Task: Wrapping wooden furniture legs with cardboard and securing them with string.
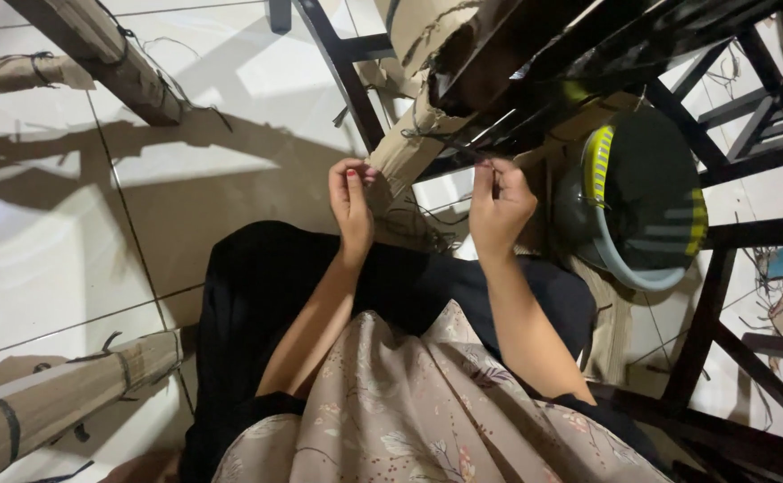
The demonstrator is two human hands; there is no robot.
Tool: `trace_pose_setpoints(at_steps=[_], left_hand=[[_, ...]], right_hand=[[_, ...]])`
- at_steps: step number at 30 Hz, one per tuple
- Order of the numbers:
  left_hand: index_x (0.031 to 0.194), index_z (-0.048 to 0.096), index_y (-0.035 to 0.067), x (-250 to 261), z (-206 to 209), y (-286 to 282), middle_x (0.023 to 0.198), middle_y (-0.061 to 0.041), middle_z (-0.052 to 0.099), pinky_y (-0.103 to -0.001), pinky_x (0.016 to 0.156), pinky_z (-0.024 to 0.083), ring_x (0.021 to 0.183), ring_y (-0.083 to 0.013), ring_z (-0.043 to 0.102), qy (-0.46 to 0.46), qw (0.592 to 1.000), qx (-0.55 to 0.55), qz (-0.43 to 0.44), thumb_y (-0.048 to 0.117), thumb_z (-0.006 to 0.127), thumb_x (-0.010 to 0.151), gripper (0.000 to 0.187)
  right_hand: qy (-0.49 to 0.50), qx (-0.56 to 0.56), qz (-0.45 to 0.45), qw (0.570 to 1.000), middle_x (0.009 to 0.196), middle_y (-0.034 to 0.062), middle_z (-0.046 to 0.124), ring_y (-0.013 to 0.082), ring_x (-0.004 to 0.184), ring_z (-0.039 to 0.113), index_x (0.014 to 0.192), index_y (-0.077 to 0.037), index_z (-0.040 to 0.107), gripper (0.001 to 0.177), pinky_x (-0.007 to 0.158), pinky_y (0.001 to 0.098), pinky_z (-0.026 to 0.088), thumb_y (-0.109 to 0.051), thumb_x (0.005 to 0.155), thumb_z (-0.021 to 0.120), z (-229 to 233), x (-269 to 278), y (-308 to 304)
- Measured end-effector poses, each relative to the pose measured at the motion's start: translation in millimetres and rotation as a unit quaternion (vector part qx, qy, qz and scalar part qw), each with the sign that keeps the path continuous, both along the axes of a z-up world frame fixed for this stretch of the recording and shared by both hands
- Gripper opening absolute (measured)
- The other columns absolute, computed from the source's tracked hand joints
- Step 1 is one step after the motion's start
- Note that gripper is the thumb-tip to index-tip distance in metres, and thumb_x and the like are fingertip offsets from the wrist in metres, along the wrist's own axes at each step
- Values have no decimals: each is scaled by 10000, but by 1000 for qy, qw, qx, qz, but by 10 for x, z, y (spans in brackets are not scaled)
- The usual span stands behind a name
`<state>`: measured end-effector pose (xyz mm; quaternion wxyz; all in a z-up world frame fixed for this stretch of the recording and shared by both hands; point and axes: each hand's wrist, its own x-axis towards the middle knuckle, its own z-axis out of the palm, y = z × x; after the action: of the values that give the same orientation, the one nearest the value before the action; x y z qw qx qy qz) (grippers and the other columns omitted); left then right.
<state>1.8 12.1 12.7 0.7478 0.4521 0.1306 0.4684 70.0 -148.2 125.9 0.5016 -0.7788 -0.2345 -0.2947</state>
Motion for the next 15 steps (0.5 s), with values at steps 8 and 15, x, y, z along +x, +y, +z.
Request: trace_pose_setpoints(at_steps=[8,15], left_hand=[[1253,556,53,104,492,280,1168,-149,656,-386,1012,477,1126,-239,616,-16,995,91,-22,128,469,1110,183],[1428,532,92,505,1104,737,1495,-169,530,-479,1187,366,1392,-316,501,113,904,246,-332,664,241,1012,765]], right_hand=[[71,102,25,992,544,74,605,113,506,550,884,-41,720,144,503,275,439,47,837,616,-163,18,384],[-36,-66,29,997,832,112,767,256,751,731,925,19,778,91,684,369,554,-55,949,729,39,3,403]])
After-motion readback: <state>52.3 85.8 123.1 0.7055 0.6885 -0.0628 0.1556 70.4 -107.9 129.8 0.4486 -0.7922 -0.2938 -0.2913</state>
